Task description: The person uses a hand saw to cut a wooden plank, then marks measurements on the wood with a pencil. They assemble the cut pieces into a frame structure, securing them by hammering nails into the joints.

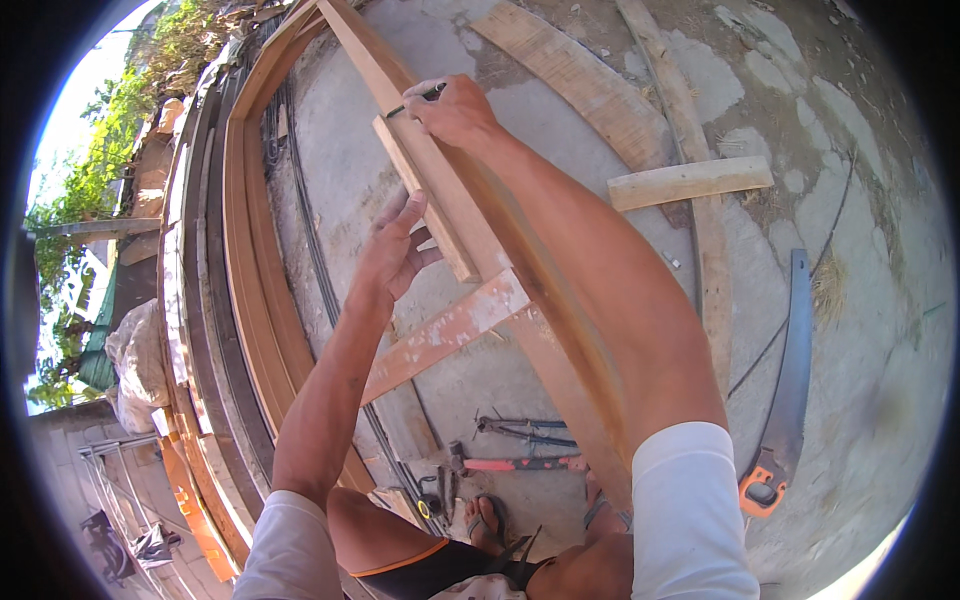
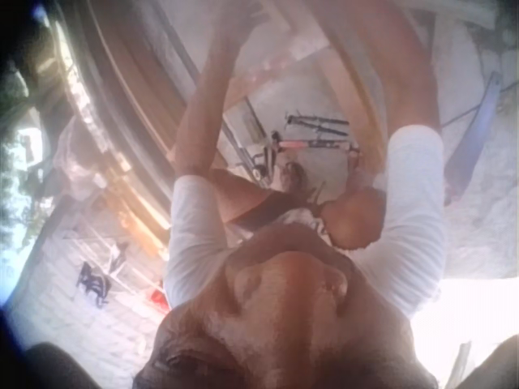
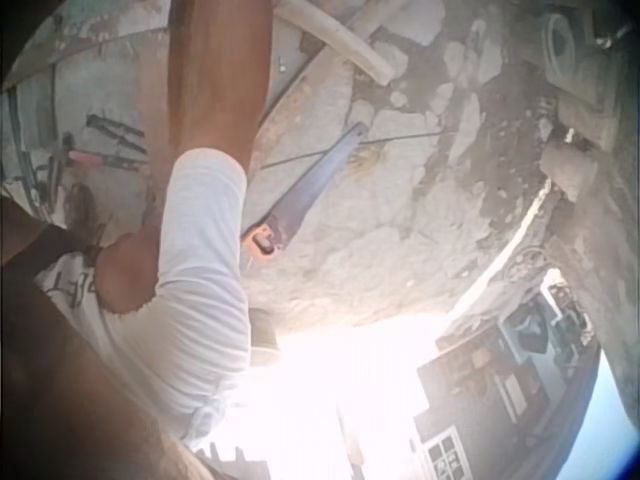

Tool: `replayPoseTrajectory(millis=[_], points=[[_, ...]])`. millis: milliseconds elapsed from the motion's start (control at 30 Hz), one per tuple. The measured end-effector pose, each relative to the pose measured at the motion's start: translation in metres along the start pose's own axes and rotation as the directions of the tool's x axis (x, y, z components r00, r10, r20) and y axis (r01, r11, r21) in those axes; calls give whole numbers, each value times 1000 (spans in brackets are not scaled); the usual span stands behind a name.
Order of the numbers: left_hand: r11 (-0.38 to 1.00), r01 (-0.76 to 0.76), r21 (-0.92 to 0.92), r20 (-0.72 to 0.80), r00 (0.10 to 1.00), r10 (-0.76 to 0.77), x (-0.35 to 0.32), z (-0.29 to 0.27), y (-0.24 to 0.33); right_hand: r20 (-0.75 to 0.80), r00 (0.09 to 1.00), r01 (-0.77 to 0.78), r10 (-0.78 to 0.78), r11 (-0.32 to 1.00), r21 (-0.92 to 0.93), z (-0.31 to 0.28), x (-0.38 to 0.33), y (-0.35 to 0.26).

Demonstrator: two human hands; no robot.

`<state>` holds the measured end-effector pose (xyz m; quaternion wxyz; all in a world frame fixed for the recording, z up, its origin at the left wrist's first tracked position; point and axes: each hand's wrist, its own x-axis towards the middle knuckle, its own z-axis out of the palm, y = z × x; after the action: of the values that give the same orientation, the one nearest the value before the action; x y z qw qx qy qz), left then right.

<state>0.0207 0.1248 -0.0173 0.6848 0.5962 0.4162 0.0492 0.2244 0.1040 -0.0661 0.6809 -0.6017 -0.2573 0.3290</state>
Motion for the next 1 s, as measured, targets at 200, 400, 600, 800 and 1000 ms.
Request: replayPoseTrajectory(millis=[200, 400, 600, 800, 1000], points=[[1000, 9, -2, 7, 1000, -9, 5, -3, 0, 93, 995, -28, 32, 999, -42, -31, -38, -11], [1000, 4, -15, 14, 1000, -3, 1, -3, 1, 184, 978, -85, 101, 992, -93, -63, -98, -19], [1000, 12, 13, 7, 1000, -12, 2, -1, 3, 229, 961, -134, 154, 986, -99, -91, -155, -24], [999, -24, 34, 5, 1000, 23, -1, 1, 2, 283, 930, -196, 233, 969, -153, -112, -197, -38], [998, -52, 33, 27, 998, 51, 4, -2, -1, 302, 929, -182, 213, 975, -127, -114, -208, -43]])
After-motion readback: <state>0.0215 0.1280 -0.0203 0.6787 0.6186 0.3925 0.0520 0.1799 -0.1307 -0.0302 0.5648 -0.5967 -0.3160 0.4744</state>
